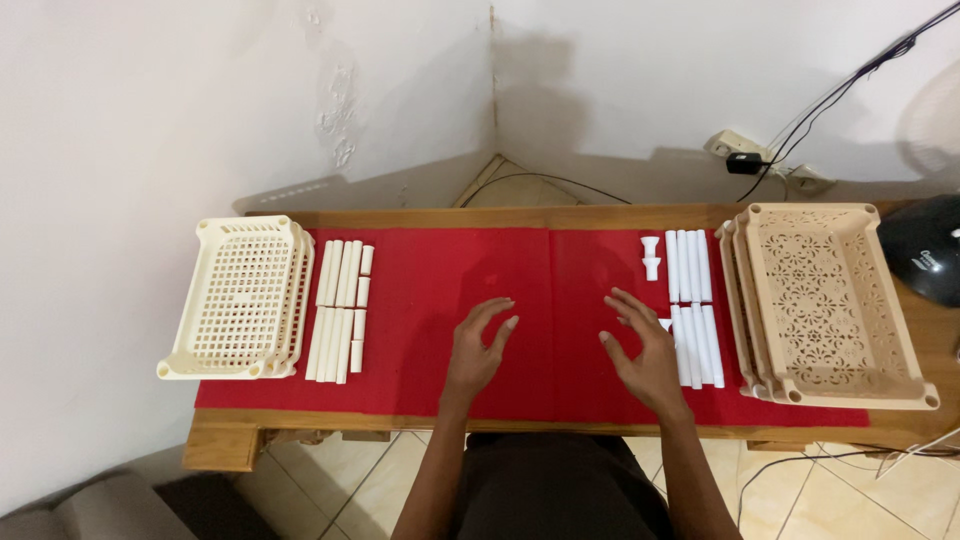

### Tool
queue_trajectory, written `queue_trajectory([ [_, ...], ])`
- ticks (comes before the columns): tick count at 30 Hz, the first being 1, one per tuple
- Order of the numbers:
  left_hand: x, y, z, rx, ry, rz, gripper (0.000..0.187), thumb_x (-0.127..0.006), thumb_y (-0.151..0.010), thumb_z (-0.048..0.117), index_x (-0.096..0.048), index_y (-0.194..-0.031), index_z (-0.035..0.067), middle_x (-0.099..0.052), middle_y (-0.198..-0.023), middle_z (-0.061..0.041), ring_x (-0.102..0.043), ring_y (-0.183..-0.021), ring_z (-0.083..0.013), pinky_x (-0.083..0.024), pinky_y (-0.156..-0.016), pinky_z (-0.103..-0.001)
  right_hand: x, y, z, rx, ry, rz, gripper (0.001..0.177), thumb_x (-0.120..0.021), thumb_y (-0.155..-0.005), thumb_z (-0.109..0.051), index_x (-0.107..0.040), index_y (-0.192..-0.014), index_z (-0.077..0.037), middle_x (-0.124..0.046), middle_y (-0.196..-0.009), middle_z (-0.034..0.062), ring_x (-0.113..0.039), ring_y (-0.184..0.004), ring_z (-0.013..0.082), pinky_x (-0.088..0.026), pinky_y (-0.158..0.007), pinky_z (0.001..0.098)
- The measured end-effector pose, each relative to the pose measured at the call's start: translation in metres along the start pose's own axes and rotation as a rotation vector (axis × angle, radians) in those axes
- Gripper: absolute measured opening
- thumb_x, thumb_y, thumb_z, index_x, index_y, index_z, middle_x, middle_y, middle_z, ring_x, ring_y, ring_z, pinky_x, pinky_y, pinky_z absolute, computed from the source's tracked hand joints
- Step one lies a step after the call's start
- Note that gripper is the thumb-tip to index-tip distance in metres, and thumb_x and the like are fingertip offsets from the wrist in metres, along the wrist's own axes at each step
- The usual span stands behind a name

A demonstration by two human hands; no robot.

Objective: The person assembles a plastic storage rack by inserting white plastic rods into beige perforated trays and attaching white connectors. They repeatedly insert and remove rods, then stack the trays and organize the remaining components on the table.

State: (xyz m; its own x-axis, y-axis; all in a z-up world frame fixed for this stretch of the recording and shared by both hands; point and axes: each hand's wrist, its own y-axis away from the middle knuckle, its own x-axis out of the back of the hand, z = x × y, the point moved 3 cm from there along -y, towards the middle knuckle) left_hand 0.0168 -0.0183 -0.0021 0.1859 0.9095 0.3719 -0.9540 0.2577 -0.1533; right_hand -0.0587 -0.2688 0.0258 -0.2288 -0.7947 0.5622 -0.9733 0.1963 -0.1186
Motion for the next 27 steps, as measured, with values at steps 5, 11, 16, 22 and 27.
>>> queue_trajectory([
  [5, -0.001, 0.001, -0.003, 0.007, -0.008, -0.020, 0.029, -0.068, -0.099, 0.023, -0.071, -0.122, 0.006, -0.070, -0.131, -0.017, -0.065, -0.128, -0.0311, -0.052, -0.109, -0.045, -0.002, 0.002, -0.003, -0.031, 0.000, -0.016, 0.049, -0.072, -0.089, -0.015, -0.062, -0.137, -0.011, -0.055, -0.151, 0.0113, -0.055, -0.136, 0.0289, -0.052, -0.108, 0.0436],
  [11, -0.003, 0.001, -0.005, 0.044, -0.029, -0.044, 0.031, -0.067, -0.099, 0.024, -0.071, -0.123, 0.006, -0.069, -0.132, -0.017, -0.063, -0.130, -0.0320, -0.049, -0.111, -0.048, -0.003, 0.002, -0.002, -0.017, -0.002, -0.023, 0.049, -0.072, -0.090, -0.015, -0.062, -0.137, -0.011, -0.055, -0.151, 0.0113, -0.055, -0.137, 0.0286, -0.052, -0.108, 0.0433],
  [16, -0.003, 0.000, -0.003, 0.053, -0.023, -0.049, 0.031, -0.067, -0.099, 0.026, -0.071, -0.123, 0.006, -0.069, -0.133, -0.017, -0.063, -0.130, -0.0320, -0.049, -0.111, -0.049, -0.004, -0.001, -0.002, -0.033, 0.036, -0.048, 0.049, -0.072, -0.090, -0.019, -0.062, -0.137, -0.012, -0.054, -0.151, 0.0097, -0.053, -0.139, 0.0275, -0.051, -0.109, 0.0443],
  [22, 0.001, -0.006, 0.003, 0.056, -0.053, -0.060, 0.032, -0.067, -0.099, 0.027, -0.070, -0.124, 0.007, -0.067, -0.135, -0.016, -0.059, -0.133, -0.0326, -0.047, -0.112, -0.049, -0.002, -0.007, -0.007, -0.044, 0.161, -0.079, 0.052, -0.073, -0.089, -0.019, -0.061, -0.139, -0.015, -0.053, -0.153, 0.0054, -0.042, -0.146, 0.0276, -0.034, -0.119, 0.0504],
  [27, 0.003, -0.012, 0.011, 0.045, -0.046, -0.064, 0.032, -0.066, -0.099, 0.026, -0.070, -0.125, 0.007, -0.066, -0.136, -0.015, -0.057, -0.136, -0.0318, -0.047, -0.113, -0.048, 0.002, -0.011, -0.017, -0.013, 0.135, -0.072, 0.050, -0.071, -0.090, -0.020, -0.060, -0.139, -0.016, -0.053, -0.153, 0.0038, -0.042, -0.147, 0.0262, -0.035, -0.121, 0.0489],
])
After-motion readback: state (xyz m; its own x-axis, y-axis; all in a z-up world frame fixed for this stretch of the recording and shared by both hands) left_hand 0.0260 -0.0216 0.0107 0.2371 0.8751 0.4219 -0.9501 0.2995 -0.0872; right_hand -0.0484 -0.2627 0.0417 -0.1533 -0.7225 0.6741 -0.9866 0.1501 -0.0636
